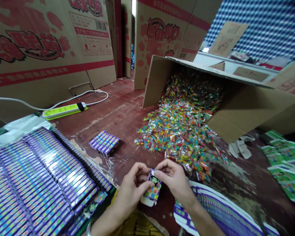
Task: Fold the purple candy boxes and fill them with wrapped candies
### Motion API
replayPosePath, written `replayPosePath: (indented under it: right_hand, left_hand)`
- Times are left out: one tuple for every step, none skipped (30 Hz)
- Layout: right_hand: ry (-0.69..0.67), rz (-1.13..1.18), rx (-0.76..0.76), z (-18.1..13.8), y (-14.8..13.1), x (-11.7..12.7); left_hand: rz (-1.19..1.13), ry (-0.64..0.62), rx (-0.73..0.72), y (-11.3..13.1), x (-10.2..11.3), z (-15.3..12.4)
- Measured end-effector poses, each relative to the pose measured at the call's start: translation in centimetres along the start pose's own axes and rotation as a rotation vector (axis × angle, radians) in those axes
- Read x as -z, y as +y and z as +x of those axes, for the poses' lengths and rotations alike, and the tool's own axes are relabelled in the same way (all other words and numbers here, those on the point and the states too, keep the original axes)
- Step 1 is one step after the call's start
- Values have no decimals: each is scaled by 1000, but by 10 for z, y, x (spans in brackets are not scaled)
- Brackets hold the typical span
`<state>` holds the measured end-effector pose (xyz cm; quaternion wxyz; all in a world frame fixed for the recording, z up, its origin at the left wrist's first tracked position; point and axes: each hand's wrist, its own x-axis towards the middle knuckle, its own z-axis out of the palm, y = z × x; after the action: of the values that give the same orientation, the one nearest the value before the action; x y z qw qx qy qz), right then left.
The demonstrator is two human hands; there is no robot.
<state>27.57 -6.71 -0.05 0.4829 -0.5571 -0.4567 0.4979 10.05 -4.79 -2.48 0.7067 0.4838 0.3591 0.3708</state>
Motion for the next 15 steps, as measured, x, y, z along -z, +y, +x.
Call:
replayPosePath:
  right_hand:
    - [-1,-16,-19,2,-1,2]
    - [-5,-28,-28,3,-2,3]
    - [-13,-38,-34,4,-3,4]
    - [-24,-50,-37,5,-3,5]
    - [-27,-69,-30,5,-4,5]
    - [-22,-103,-5,5,-6,5]
    - [-4,-152,42,3,-7,4]
    - [14,-213,107,1,-8,4]
    - [23,-280,179,-1,-10,3]
    - [17,-350,247,-4,-12,2]
    - [-6,-423,304,-7,-14,1]
    - [-39,-501,344,-10,-16,-1]
    - [-75,-582,367,-13,-18,-2]
    - [-108,-663,378,-15,-20,-4]
    - [-132,-737,384,-17,-21,-6]
  left_hand:
    - [21,-10,-8,0,1,0]
    - [35,-23,-15,0,1,1]
    - [39,-34,-23,0,0,1]
    - [37,-42,-28,1,0,1]
    - [30,-45,-29,1,-1,1]
    - [24,-44,-29,2,-1,1]
    - [24,-42,-25,3,-1,0]
    - [30,-40,-20,3,-1,0]
    - [43,-37,-16,3,0,-1]
    - [64,-33,-13,3,1,-1]
    - [89,-28,-11,2,3,-1]
    - [113,-22,-11,1,5,-1]
    - [131,-16,-14,-1,7,0]
    - [140,-3,-22,-2,9,1]
    - [141,20,-34,-4,11,3]
